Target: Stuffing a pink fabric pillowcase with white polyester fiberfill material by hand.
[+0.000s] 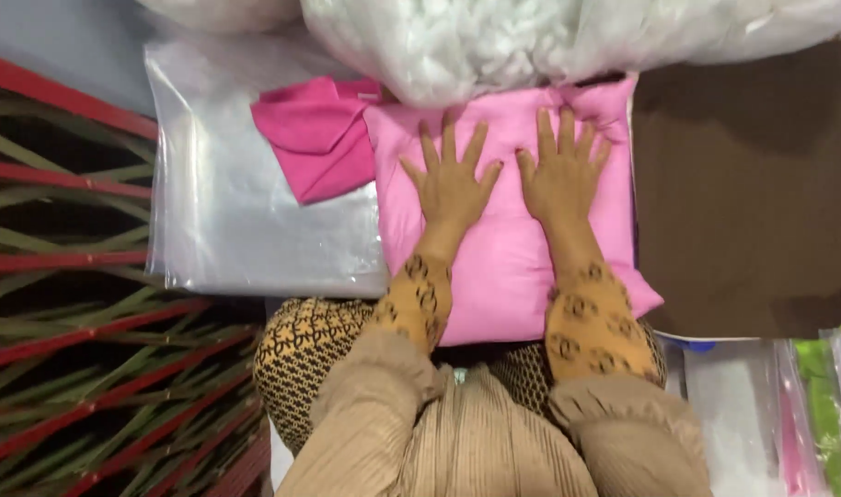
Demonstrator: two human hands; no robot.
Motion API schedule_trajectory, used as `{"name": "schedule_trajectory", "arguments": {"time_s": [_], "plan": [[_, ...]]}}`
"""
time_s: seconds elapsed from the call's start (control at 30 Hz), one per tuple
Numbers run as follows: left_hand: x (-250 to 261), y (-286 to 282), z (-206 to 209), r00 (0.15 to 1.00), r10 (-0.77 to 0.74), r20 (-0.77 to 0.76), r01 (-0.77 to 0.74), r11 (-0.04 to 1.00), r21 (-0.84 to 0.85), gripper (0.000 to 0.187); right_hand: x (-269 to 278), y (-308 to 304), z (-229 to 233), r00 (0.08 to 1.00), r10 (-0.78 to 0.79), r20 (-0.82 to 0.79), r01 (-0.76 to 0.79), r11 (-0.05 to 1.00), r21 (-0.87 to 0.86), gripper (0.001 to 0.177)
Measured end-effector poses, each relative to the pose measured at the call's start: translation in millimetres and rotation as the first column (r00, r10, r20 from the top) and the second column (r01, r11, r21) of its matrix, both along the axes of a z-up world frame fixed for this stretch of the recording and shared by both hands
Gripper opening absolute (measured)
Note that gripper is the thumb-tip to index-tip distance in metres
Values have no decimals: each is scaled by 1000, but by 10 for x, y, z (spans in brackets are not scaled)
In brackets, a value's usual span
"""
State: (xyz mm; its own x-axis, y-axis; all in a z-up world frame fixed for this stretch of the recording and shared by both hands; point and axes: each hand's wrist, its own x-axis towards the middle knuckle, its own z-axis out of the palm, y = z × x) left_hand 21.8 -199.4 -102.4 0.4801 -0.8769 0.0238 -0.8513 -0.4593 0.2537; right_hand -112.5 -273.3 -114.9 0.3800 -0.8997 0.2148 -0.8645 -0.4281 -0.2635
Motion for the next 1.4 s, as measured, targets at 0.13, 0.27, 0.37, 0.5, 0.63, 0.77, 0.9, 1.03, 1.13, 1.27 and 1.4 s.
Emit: {"name": "schedule_trajectory", "arguments": {"time_s": [0.13, 0.27, 0.37, 0.5, 0.63, 0.77, 0.9, 1.03, 1.13, 1.27, 1.4], "plan": [[208, -310, -43, 997, -76, 24, 75, 997, 20, 62, 26, -377, -76, 997, 45, -70, -31, 980, 199, 66], [82, -32, 504, 978, -5, -207, 27, 994, 103, 61, -37, 25, 478, 1000, -24, 19, 16, 942, 336, 63], [-252, 505, 665, 985, 7, -174, -15, 999, -46, 59, -5, 725, 802, 995, -63, 71, 48, 979, 199, 60], [-174, 628, -190, 1000, 9, 22, -6, 992, -127, 56, -17, 777, -79, 998, -59, 12, 56, 986, 157, 65], [-34, 297, -206, 997, 8, 75, 1, 993, -121, 55, 18, 386, -55, 998, -54, -40, 62, 971, 232, 66], [-253, 597, 458, 996, 47, -78, -52, 997, -55, 58, -49, 785, 705, 990, -140, 23, 122, 922, 367, 63], [-314, 892, -112, 1000, 20, 8, -20, 995, -94, 60, -148, 1070, 164, 986, -164, -16, 158, 911, 381, 71], [-295, 776, 248, 998, 45, -42, -48, 997, -59, 63, -82, 879, 242, 979, -204, -2, 188, 899, 396, 72], [-272, 598, 467, 996, 23, -81, -30, 995, -95, 63, 72, 802, 660, 985, -145, 94, 111, 947, 300, 67], [-45, 495, 21, 999, -46, -19, 45, 996, -79, 59, 58, 632, -35, 999, 53, 7, -53, 995, 86, 62], [-90, 283, 120, 1000, -1, -30, 0, 999, -33, 59, 124, 390, 172, 993, 17, -118, 17, 959, 282, 60]]}}
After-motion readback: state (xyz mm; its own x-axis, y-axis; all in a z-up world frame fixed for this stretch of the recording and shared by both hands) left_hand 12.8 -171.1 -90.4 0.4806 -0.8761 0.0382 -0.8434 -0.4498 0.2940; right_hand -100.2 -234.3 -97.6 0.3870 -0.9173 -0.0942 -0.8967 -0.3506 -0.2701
